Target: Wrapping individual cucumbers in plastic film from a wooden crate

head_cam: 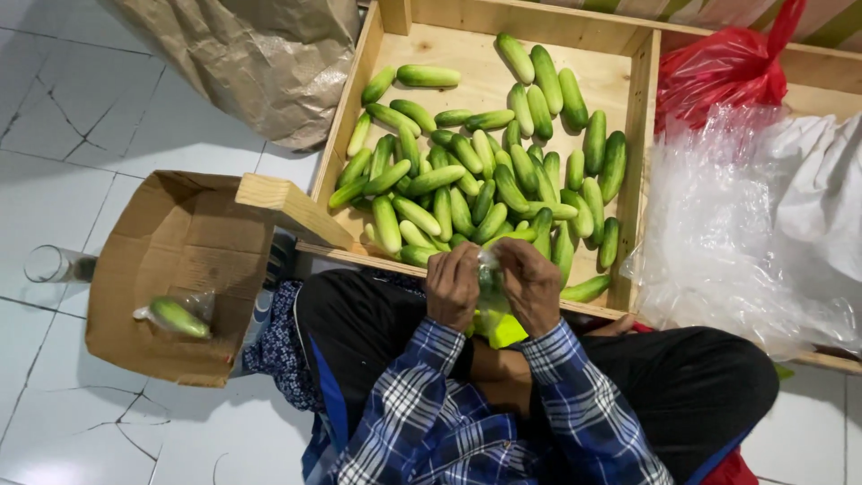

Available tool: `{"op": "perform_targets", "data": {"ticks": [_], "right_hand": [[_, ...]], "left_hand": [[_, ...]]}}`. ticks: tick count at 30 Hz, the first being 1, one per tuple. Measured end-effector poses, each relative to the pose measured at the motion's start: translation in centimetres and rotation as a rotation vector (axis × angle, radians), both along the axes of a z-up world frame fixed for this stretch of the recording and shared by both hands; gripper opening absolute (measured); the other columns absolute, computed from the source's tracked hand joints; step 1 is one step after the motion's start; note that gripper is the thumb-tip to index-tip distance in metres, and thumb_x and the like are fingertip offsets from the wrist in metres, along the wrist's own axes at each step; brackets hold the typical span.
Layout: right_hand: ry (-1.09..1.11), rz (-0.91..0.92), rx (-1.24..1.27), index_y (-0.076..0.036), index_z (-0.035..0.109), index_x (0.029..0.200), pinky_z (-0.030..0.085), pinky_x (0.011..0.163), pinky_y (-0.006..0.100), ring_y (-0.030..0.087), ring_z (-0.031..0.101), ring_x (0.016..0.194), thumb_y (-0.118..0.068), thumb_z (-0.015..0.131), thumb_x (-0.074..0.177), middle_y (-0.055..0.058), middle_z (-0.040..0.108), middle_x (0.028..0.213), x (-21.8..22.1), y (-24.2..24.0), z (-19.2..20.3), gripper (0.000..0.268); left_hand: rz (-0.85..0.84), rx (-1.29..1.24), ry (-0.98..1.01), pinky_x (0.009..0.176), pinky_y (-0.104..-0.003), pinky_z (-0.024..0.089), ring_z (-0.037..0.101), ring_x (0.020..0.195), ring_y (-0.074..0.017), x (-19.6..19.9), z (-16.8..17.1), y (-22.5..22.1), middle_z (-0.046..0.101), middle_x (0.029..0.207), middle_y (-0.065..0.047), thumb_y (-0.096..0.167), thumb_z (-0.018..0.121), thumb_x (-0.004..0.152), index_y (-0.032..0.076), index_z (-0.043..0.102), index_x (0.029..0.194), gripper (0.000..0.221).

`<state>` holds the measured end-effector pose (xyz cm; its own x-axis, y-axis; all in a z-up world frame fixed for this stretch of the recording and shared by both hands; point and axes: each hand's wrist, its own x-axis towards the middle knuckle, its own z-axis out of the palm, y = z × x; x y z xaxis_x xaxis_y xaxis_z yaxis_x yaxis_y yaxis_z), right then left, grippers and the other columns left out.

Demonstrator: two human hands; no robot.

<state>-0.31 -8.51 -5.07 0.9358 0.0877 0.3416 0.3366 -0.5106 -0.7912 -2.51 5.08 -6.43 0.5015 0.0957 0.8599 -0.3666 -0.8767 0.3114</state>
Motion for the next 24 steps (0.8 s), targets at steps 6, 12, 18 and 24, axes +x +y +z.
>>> {"op": "perform_targets", "data": {"ticks": [6,12,18,24], "right_hand": [[0.142,-0.232,0.147,-0.012,0.066,0.105,0.056,0.059,0.036,0.024,0.072,0.066,-0.009,0.075,0.091,0.012,0.076,0.083,-0.3,-0.3,2.1,0.017],[0.133,-0.208,0.216,-0.013,0.081,0.095,0.059,0.069,0.037,0.026,0.077,0.083,-0.013,0.081,0.089,0.013,0.078,0.084,-0.4,-1.3,-0.1,0.006],[0.189,-0.152,0.282,-0.009,0.082,0.101,0.056,0.062,0.032,0.011,0.066,0.070,-0.005,0.077,0.090,0.011,0.077,0.083,-0.8,-0.5,1.9,0.013],[0.132,-0.159,0.267,-0.008,0.081,0.099,0.056,0.064,0.030,0.016,0.070,0.071,-0.001,0.074,0.088,0.011,0.076,0.080,0.5,-1.2,-1.7,0.014]], "left_hand": [[-0.073,-0.019,-0.113,0.067,-0.029,0.053,0.065,0.068,-0.0200,1.7,0.7,-2.9,0.070,0.094,-0.010,0.002,0.060,0.101,0.002,0.072,0.090,0.016],[-0.056,-0.026,-0.136,0.067,-0.030,0.053,0.064,0.069,-0.0205,2.4,-1.4,-4.1,0.070,0.094,-0.011,0.001,0.064,0.098,0.002,0.069,0.083,0.016],[-0.073,-0.054,-0.123,0.065,-0.027,0.055,0.063,0.069,-0.0196,1.8,0.3,-3.7,0.070,0.092,-0.012,-0.001,0.064,0.098,-0.001,0.071,0.087,0.014],[-0.102,-0.123,-0.074,0.066,-0.034,0.059,0.067,0.071,-0.0276,1.6,-1.2,-3.9,0.067,0.088,-0.013,0.002,0.068,0.096,0.000,0.072,0.090,0.007]]}}
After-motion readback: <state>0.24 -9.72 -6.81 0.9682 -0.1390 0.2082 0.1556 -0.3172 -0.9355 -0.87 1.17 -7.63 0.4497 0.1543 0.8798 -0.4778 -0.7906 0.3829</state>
